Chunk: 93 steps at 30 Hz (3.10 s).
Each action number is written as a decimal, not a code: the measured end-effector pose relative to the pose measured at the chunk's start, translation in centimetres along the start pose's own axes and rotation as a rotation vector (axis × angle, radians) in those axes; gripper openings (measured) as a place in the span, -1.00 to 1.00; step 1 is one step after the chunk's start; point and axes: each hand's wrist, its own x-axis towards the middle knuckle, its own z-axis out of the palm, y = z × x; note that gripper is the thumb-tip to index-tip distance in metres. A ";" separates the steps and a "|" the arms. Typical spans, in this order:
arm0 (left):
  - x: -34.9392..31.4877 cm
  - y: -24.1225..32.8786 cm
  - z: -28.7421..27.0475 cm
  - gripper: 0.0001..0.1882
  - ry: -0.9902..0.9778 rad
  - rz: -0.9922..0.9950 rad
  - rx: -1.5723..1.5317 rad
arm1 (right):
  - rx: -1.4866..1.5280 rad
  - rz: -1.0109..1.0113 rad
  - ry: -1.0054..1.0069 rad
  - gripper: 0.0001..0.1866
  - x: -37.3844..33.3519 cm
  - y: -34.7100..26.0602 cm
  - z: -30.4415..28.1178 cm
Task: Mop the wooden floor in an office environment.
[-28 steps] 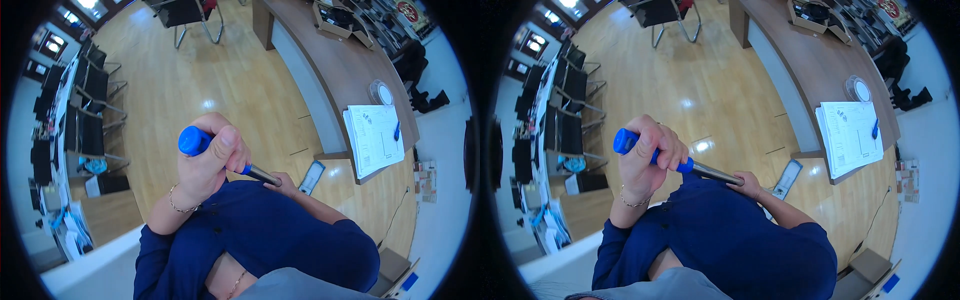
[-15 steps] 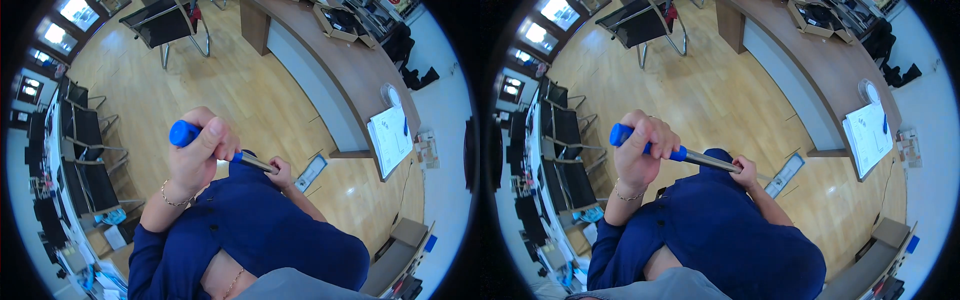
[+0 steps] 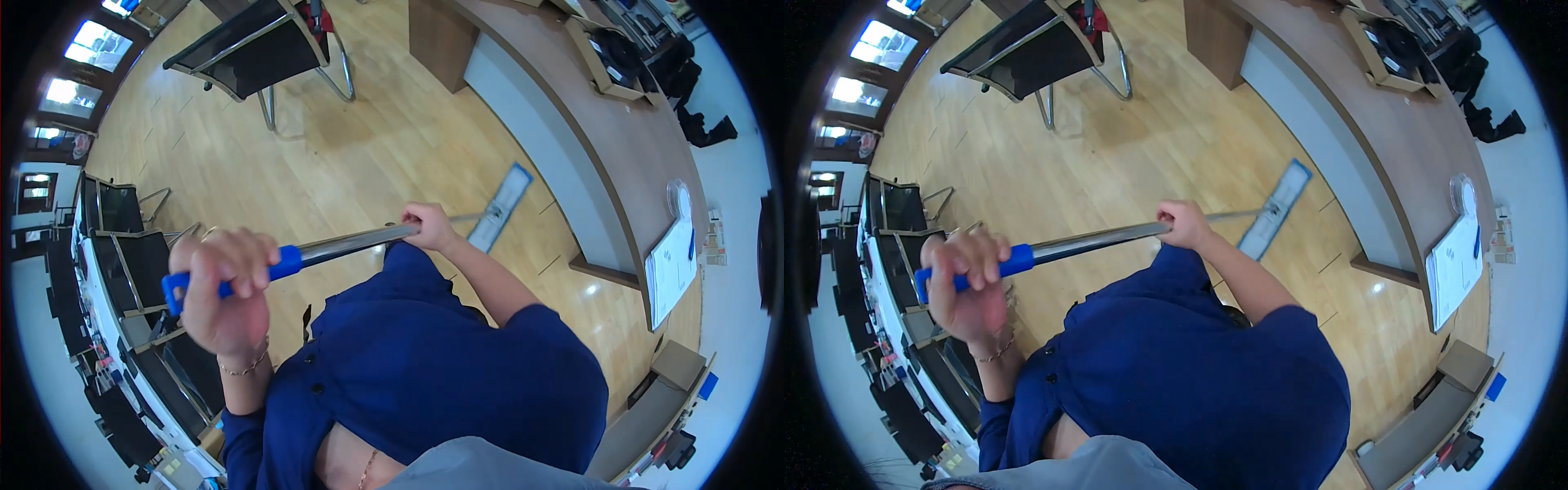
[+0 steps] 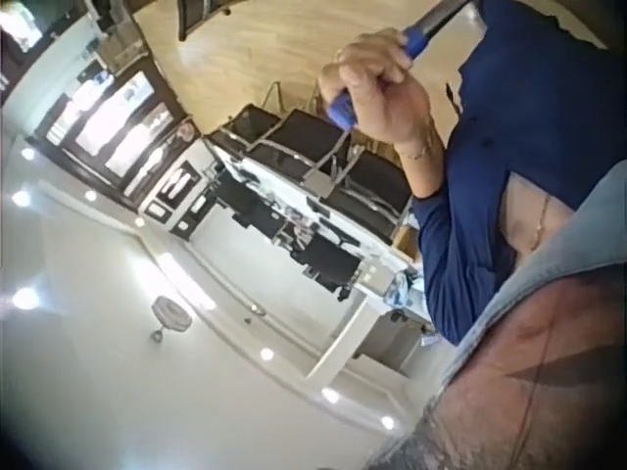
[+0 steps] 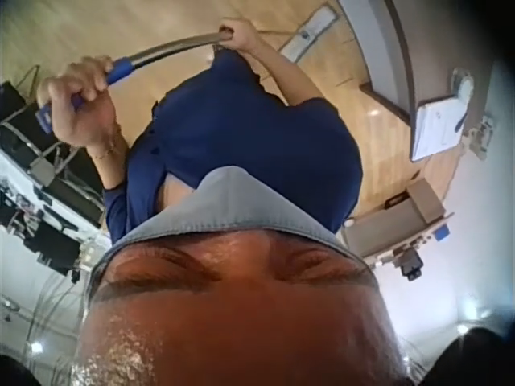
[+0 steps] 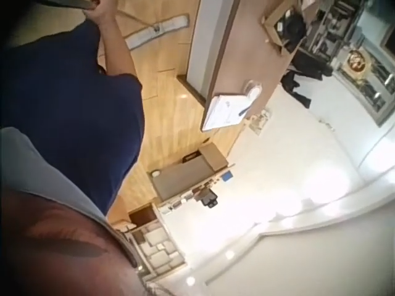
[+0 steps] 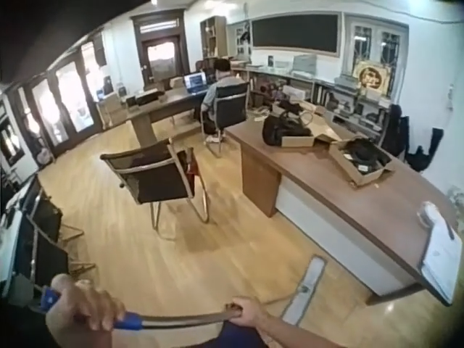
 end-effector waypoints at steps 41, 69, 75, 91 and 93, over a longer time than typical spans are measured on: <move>27.6 -8.0 -22.3 -0.64 -0.937 -0.213 -0.244 | -0.251 0.453 0.378 -0.82 16.4 -1.9 16.7; 53.4 6.0 -56.3 -0.80 -1.460 -0.037 0.172 | -0.336 0.507 0.369 -0.87 49.3 -12.0 42.3; 57.2 12.2 -62.0 -0.58 -1.340 0.452 -0.177 | -0.253 0.268 0.180 -0.82 60.3 -21.1 46.4; 31.0 -1.3 -48.5 -0.69 -1.606 -0.446 -0.382 | -0.221 0.767 0.699 -0.79 20.8 -13.8 50.9; 25.7 -1.5 -46.6 -0.77 -1.680 -0.462 -0.385 | -0.212 0.837 0.730 -0.79 14.5 -12.5 52.0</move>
